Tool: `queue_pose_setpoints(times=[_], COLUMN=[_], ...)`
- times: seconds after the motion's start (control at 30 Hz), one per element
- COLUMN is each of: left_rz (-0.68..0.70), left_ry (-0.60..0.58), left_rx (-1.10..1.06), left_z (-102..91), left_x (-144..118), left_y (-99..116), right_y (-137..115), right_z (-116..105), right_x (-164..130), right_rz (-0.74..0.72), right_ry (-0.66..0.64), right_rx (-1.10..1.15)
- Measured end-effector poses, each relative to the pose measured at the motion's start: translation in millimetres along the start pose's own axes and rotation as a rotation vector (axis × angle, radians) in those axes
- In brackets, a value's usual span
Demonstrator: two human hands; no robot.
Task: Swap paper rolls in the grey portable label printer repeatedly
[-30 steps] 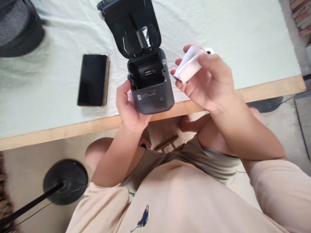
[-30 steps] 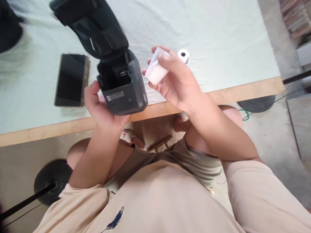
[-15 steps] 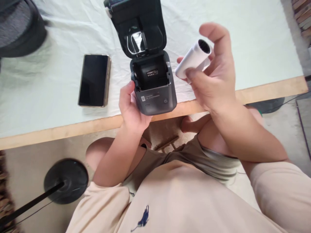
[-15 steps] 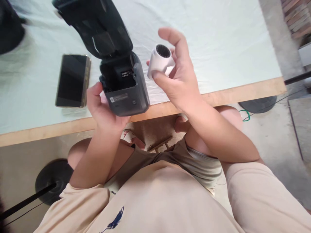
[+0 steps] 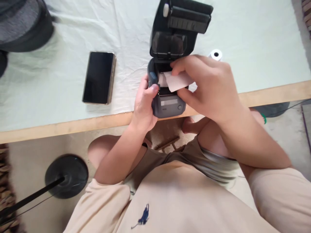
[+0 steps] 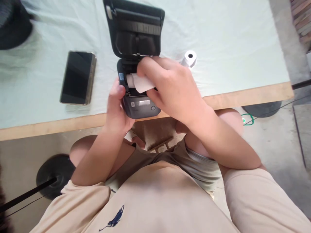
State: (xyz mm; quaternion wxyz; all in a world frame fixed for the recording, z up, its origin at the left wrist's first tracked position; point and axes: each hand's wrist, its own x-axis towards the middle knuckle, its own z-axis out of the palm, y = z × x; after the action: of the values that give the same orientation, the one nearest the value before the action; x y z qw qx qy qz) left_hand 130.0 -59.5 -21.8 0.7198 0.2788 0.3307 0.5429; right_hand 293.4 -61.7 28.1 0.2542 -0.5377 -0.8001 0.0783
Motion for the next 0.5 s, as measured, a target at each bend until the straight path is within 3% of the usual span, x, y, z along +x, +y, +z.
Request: queue_pose_setpoints(times=[0.1,0.23,0.33,0.4,0.43,0.5], left_rz=[-0.008,-0.022,-0.047,-0.053,-0.047,-0.036], left_ry=[-0.049,-0.113,-0.162,-0.163,-0.162,-0.169], left_rx=[-0.003,-0.082,-0.057,-0.014,0.002,0.033], left_z=[-4.0,-13.1,-20.8,-25.7,-27.7,-29.9], left_x=[1.5,4.8,6.9,8.5,9.3,10.7], left_y=[-0.8,1.3,1.9,0.1,-1.3,-3.7], right_y=[0.9,-1.6,-2.9,-1.6,0.2,6.6], right_z=[3.6,13.0,15.7,12.1,9.1,2.0], right_x=[0.9,-6.7,-11.9,-12.5,-11.6,-7.6], right_rz=[-0.018,-0.254,-0.362,-0.341,-0.283,-0.141], right_ry=[-0.008,0.152,0.182,0.255,0.323,0.339], right_rx=[-0.032,-0.065,0.065,0.241,0.319,0.348])
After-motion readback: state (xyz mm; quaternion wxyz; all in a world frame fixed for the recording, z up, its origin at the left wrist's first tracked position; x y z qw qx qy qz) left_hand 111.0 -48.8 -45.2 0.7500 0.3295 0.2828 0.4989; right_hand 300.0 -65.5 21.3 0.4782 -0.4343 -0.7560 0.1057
